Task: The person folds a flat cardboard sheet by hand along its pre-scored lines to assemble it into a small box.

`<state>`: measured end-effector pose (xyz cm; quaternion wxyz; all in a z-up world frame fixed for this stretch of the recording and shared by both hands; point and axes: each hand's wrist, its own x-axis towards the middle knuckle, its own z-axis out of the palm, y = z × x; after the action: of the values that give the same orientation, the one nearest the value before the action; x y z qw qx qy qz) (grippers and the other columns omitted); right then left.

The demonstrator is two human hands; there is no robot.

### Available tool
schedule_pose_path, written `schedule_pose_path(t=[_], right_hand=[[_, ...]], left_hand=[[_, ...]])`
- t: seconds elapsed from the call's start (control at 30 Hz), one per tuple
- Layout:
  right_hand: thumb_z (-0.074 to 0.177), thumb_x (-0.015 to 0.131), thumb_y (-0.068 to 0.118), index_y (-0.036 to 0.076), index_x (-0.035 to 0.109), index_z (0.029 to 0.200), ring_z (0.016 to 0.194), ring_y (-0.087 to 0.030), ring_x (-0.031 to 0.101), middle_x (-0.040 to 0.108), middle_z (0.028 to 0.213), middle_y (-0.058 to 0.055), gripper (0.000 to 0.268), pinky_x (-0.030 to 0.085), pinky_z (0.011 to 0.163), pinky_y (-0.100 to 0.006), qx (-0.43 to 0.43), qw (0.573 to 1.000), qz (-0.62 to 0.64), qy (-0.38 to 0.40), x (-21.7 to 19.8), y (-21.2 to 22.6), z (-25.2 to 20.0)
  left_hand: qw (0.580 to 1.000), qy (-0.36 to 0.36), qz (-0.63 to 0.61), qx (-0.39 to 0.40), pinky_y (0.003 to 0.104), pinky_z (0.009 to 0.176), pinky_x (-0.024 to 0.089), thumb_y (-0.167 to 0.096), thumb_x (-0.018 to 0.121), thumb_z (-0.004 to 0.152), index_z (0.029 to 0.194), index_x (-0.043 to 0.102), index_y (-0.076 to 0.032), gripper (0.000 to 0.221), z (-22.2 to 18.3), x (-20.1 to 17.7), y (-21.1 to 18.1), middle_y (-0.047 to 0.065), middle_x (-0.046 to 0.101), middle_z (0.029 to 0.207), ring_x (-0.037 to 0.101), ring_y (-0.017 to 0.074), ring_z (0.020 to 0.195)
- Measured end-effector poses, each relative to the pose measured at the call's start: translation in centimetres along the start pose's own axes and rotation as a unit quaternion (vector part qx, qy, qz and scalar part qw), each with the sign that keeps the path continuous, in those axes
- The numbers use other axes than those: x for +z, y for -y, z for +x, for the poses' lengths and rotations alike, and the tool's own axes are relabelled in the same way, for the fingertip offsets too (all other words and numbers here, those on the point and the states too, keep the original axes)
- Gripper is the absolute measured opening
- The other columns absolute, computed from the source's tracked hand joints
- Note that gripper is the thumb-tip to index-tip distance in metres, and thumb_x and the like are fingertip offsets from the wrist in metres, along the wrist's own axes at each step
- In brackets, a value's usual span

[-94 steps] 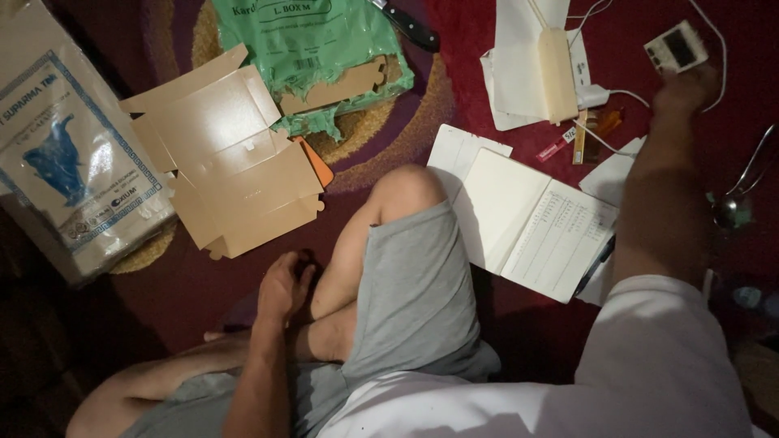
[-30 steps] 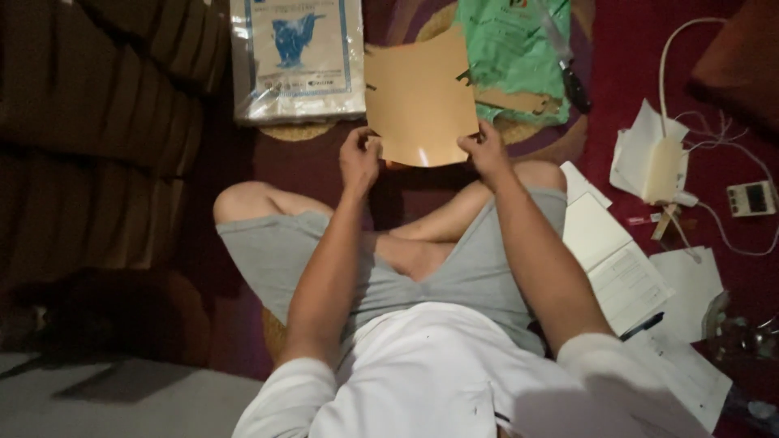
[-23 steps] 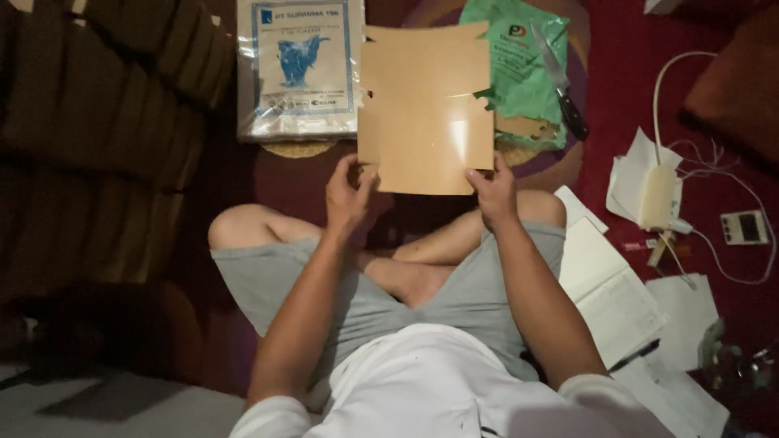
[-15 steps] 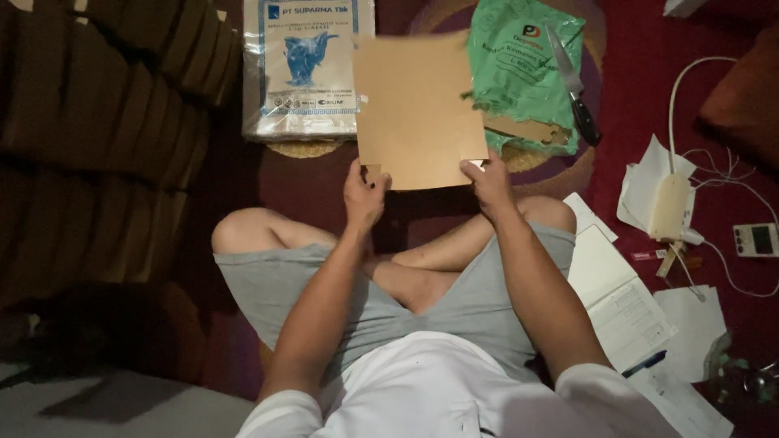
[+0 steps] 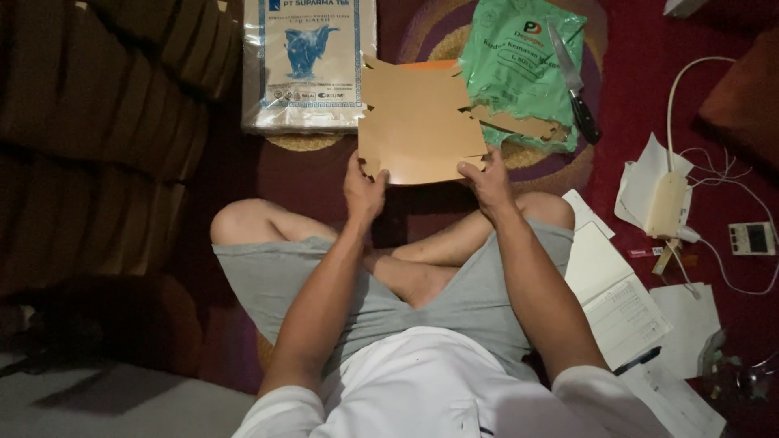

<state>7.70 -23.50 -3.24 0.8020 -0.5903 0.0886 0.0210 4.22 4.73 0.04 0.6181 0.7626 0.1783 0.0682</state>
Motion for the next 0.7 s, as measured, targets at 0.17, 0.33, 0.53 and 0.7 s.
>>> schedule_pose_path(t=[0.17, 0.33, 0.53, 0.7], right_hand=[[0.076, 0.094, 0.030, 0.006, 0.033, 0.148, 0.129, -0.050, 0.048, 0.045, 0.140, -0.031, 0.098, 0.040, 0.112, -0.057, -0.168, 0.935, -0.311, 0.025, 2.7, 4.5, -2.7], [0.083, 0.083, 0.045, 0.030, 0.051, 0.148, 0.153, -0.021, 0.028, 0.048, 0.157, 0.008, 0.074, -0.014, 0.123, -0.058, -0.006, 0.836, -0.521, 0.173, 4.4, 6.5, -4.0], [0.102, 0.063, 0.049, 0.042, 0.070, 0.115, 0.127, -0.010, 0.060, 0.070, 0.123, 0.019, 0.017, 0.021, 0.120, -0.062, -0.155, 0.740, -0.635, 0.157, 3.0, 1.1, -2.0], [0.106, 0.058, 0.040, 0.032, 0.068, 0.121, 0.125, -0.023, 0.062, 0.072, 0.120, 0.006, 0.020, 0.028, 0.117, -0.061, -0.109, 0.764, -0.612, 0.171, 3.6, 2.3, -2.5]], left_hand=[[0.984, -0.009, -0.170, -0.052, 0.045, 0.075, 0.068, 0.001, 0.074, 0.088, 0.152, 0.029, 0.000, 0.079, 0.6, -0.2, 0.8, 0.031, 0.063, 0.117, 0.072, 0.0409, 0.097], [0.971, -0.031, -0.220, -0.092, 0.043, 0.068, 0.070, 0.003, 0.073, 0.087, 0.149, 0.032, -0.004, 0.075, 0.5, -0.2, 0.6, 0.026, 0.064, 0.113, 0.074, 0.0350, 0.087], [0.985, -0.006, -0.166, -0.053, 0.047, 0.077, 0.069, 0.005, 0.075, 0.087, 0.152, 0.024, 0.001, 0.083, 0.0, -0.3, -0.2, 0.030, 0.062, 0.120, 0.072, 0.0392, 0.104], [0.878, -0.030, 0.342, 0.333, 0.064, 0.123, 0.005, -0.041, 0.074, 0.093, 0.155, 0.038, 0.004, 0.085, -1.1, 0.6, 0.7, 0.028, 0.044, 0.153, 0.029, 0.0453, 0.150]])
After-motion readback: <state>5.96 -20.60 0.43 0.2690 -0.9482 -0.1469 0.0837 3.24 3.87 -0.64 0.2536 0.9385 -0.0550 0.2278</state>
